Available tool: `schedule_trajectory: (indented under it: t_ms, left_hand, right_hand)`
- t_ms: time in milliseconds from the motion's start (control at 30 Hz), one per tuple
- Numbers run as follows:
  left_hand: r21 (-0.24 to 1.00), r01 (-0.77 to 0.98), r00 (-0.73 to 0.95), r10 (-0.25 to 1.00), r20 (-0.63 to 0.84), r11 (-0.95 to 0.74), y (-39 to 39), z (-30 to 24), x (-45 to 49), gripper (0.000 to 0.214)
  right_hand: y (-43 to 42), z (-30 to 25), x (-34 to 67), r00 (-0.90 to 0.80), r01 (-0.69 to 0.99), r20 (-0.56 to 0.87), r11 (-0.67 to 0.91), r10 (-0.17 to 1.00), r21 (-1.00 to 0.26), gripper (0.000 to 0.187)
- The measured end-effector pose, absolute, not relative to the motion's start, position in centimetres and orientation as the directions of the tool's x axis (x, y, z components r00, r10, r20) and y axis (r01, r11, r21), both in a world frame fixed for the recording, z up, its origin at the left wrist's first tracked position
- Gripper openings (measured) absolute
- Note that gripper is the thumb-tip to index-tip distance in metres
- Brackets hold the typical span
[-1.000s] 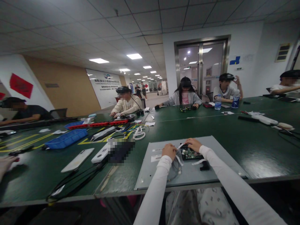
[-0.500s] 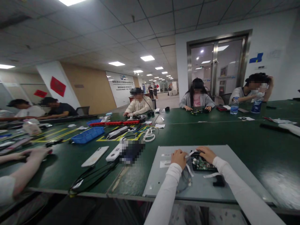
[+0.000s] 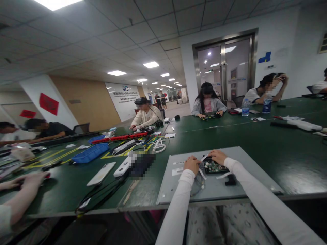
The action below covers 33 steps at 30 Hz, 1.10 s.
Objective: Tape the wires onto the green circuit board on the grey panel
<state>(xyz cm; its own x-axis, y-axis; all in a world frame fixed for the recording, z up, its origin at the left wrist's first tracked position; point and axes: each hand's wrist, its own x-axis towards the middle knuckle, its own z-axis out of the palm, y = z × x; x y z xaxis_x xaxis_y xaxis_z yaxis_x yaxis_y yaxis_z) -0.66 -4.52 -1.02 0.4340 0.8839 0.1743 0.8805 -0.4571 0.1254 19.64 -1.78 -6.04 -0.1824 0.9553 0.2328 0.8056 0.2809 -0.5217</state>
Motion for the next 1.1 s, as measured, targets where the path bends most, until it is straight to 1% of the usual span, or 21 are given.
schedule_trajectory:
  t_ms: [400, 567, 667, 767, 900, 1000, 1100]
  left_hand:
    - [0.127, 0.877, 0.433, 0.877, 0.206, -0.463, -3.7, -0.8, -0.6, 0.029]
    - [0.122, 0.882, 0.426, 0.881, 0.207, -0.455, -4.1, -0.7, -0.6, 0.029]
    - [0.116, 0.900, 0.392, 0.895, 0.212, -0.421, -4.2, -0.8, -0.5, 0.027]
    - [0.119, 0.942, 0.284, 0.934, 0.219, -0.314, -3.7, -0.5, -1.3, 0.026]
    - [0.120, 0.989, 0.057, 0.971, 0.232, -0.087, -2.0, 1.7, -5.6, 0.031]
    - [0.103, 0.989, -0.132, 0.960, 0.249, 0.109, -1.1, 3.7, -11.4, 0.034]
    - [0.079, 0.961, -0.276, 0.916, 0.290, 0.265, -0.9, 4.7, -17.3, 0.047]
  right_hand:
    - [-1.8, -5.3, 19.3, -0.171, 0.835, 0.240, 0.270, 0.956, -0.479, 0.035]
    - [-1.7, -5.4, 19.3, -0.163, 0.834, 0.245, 0.266, 0.956, -0.483, 0.034]
    - [-1.7, -5.5, 19.5, -0.144, 0.828, 0.257, 0.258, 0.956, -0.498, 0.036]
    - [-1.6, -5.7, 19.6, -0.133, 0.820, 0.269, 0.258, 0.954, -0.511, 0.037]
    - [-1.5, -6.1, 19.7, -0.140, 0.809, 0.277, 0.272, 0.950, -0.521, 0.037]
    - [-1.4, -6.5, 19.7, -0.144, 0.799, 0.280, 0.279, 0.949, -0.533, 0.037]
    - [-1.4, -6.8, 19.7, -0.140, 0.785, 0.286, 0.282, 0.948, -0.552, 0.037]
